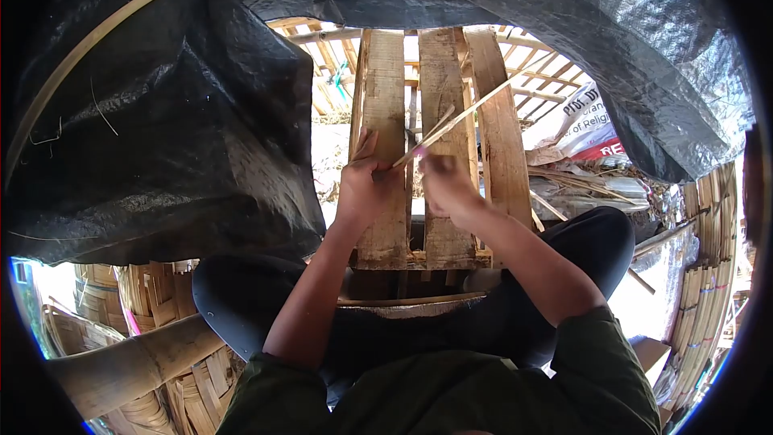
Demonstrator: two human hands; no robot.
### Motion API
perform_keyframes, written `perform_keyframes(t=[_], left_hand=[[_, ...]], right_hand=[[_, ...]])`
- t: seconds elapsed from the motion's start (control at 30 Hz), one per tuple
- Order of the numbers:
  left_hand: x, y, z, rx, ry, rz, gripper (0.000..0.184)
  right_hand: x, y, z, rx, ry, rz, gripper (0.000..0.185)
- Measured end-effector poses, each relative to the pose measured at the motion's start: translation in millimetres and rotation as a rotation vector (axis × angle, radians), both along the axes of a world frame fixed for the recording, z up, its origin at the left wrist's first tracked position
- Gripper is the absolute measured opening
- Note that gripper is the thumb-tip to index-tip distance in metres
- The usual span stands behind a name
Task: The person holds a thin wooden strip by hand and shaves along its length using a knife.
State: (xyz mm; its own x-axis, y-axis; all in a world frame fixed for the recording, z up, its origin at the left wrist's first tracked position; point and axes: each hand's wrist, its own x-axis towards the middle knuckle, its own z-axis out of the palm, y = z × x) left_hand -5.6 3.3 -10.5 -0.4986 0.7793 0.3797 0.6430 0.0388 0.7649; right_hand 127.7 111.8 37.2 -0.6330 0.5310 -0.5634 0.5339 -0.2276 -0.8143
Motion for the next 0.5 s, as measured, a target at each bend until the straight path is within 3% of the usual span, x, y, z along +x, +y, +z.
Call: perform_keyframes(t=[0.07, 0.1, 0.13, 0.23, 0.3, 0.33, 0.4, 0.47, 0.5], left_hand=[[-1, 0, -2, -0.015, 0.019, 0.008, 0.013], [-1, 0, -1, -0.015, 0.020, 0.009, 0.013], [0, 1, -1, -0.003, 0.006, 0.012, 0.013], [0, 0, -1, -0.001, -0.013, 0.015, 0.014], [0, 0, -2, -0.005, -0.023, 0.023, 0.015], [-1, 0, -3, -0.005, 0.000, 0.021, 0.014], [-3, 0, -3, -0.009, 0.024, 0.017, 0.014], [-2, 1, -2, -0.016, -0.014, 0.025, 0.013], [-2, 1, -2, -0.016, -0.013, 0.025, 0.013]], right_hand=[[-2, 1, 0, 0.086, -0.013, -0.217, 0.043], [-1, -8, 4, 0.078, -0.059, -0.015, 0.041], [0, -14, 8, -0.036, 0.104, 0.072, 0.040], [-1, -6, -2, -0.088, 0.130, -0.011, 0.041], [-3, -7, -3, -0.047, 0.229, -0.293, 0.040], [-3, -9, -1, -0.046, 0.229, -0.291, 0.040], [-1, -17, 5, -0.156, 0.128, 0.041, 0.041], [0, -12, -6, -0.219, 0.191, 0.015, 0.042], [-3, -13, -8, -0.186, 0.245, -0.155, 0.042]])
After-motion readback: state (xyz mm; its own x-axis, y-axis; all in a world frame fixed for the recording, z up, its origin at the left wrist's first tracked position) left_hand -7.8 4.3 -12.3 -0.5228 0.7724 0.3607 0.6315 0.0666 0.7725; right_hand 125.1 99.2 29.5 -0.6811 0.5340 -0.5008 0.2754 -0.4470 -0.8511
